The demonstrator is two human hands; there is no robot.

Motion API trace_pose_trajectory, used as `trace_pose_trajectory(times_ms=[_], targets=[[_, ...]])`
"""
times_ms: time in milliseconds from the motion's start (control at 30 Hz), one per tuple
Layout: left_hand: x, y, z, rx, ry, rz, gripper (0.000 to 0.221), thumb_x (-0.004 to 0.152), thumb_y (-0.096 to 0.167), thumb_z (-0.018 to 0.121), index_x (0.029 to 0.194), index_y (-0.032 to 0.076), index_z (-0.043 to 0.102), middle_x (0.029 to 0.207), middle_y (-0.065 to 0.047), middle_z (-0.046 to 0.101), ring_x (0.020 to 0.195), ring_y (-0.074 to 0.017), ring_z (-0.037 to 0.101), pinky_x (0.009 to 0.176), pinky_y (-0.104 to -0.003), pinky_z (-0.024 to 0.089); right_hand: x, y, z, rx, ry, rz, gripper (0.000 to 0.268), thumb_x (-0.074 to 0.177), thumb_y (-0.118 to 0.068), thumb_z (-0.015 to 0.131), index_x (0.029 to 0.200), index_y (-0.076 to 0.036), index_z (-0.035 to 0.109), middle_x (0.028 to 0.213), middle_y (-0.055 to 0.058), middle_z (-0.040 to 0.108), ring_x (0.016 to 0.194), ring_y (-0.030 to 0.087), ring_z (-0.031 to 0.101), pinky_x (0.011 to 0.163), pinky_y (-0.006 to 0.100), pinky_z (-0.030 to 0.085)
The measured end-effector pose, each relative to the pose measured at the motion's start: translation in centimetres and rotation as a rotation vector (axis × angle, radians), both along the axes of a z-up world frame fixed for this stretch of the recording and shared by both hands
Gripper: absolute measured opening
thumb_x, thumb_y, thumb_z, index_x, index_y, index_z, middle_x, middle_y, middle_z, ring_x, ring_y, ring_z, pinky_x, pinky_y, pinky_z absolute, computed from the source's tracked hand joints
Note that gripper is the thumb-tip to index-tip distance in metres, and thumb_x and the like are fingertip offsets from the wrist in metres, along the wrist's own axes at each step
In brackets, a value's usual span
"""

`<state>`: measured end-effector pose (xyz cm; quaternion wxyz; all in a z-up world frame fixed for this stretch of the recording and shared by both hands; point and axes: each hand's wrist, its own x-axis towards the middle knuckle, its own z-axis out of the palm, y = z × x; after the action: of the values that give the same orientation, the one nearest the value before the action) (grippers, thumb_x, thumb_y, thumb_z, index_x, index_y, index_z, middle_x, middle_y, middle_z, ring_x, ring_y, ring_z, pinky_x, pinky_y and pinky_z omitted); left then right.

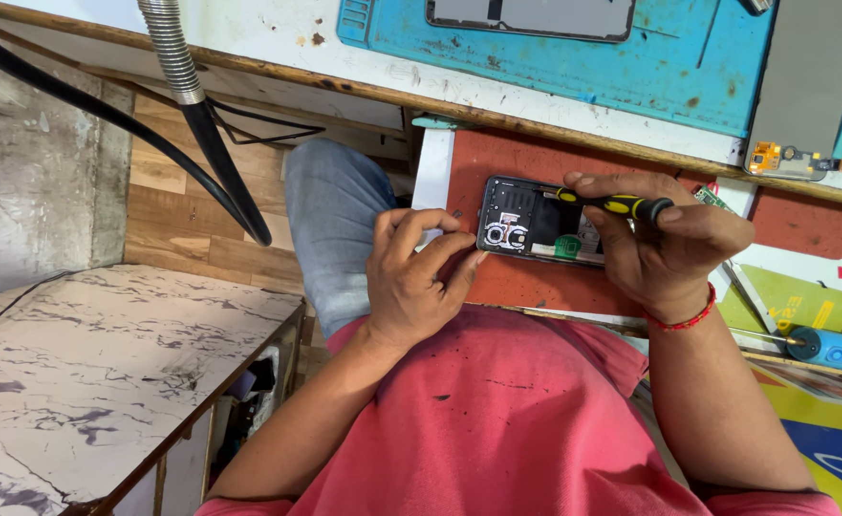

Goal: The person disassembles a mobile phone using a screwdriver and by hand, removing internal components and screws on a work bench.

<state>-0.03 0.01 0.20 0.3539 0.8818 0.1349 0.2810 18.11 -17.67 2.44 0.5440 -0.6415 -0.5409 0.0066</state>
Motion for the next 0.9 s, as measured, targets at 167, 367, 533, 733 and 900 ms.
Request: trace_pose_trajectory(times_ms=[167, 367, 533, 733, 900], targets=[[0.0, 0.0, 0.0, -0.005, 0.003, 0.005, 0.018, 0.083, 0.02, 0.087, 0.095, 0.013, 0.076, 0.107, 0.001, 0.064, 0.102, -0.0246, 0.055, 0.087, -0.037, 0.049, 0.1, 0.4, 0.6, -0.013, -0.004, 0.039, 0.059, 0.095, 0.02, 0.061, 0.111, -0.016, 0.017, 0.114, 0.032, 0.064, 0.108, 0.043, 0.072, 0.092, 0.048, 0.064], [0.0, 0.0, 0.0, 0.001, 0.001, 0.006, 0.018, 0.083, 0.019, 0.087, 0.095, 0.012, 0.075, 0.107, 0.0, 0.064, 0.103, -0.0252, 0.056, 0.087, -0.038, 0.049, 0.7, 1.0, 1.9, -0.079, -0.011, 0.174, 0.056, 0.096, 0.023, 0.056, 0.112, -0.015, 0.018, 0.114, 0.032, 0.064, 0.109, 0.044, 0.072, 0.098, 0.05, 0.064], [-0.1, -0.1, 0.0, 0.0, -0.005, 0.007, 0.018, 0.084, 0.019, 0.087, 0.096, 0.012, 0.075, 0.108, 0.0, 0.064, 0.103, -0.0247, 0.056, 0.088, -0.038, 0.049, 0.3, 1.3, 1.7, -0.057, 0.064, 0.081, 0.052, 0.096, 0.02, 0.056, 0.118, -0.012, 0.02, 0.112, 0.033, 0.062, 0.106, 0.043, 0.07, 0.09, 0.046, 0.063], [-0.1, -0.1, 0.0, -0.012, -0.006, 0.003, 0.019, 0.083, 0.019, 0.088, 0.096, 0.012, 0.075, 0.107, 0.0, 0.064, 0.102, -0.0253, 0.056, 0.086, -0.037, 0.049, 0.1, 0.9, 0.5, -0.016, -0.132, -0.098, 0.063, 0.098, 0.01, 0.075, 0.12, -0.014, 0.021, 0.106, 0.027, 0.068, 0.099, 0.037, 0.076, 0.08, 0.037, 0.065], [0.0, 0.0, 0.1, -0.002, -0.004, 0.01, 0.019, 0.083, 0.018, 0.087, 0.096, 0.012, 0.075, 0.107, 0.0, 0.063, 0.102, -0.0255, 0.056, 0.086, -0.038, 0.049, 0.1, 1.4, 1.7, -0.059, -0.168, -0.084, 0.06, 0.094, 0.013, 0.076, 0.118, -0.011, 0.026, 0.101, 0.024, 0.068, 0.096, 0.036, 0.076, 0.077, 0.036, 0.062]])
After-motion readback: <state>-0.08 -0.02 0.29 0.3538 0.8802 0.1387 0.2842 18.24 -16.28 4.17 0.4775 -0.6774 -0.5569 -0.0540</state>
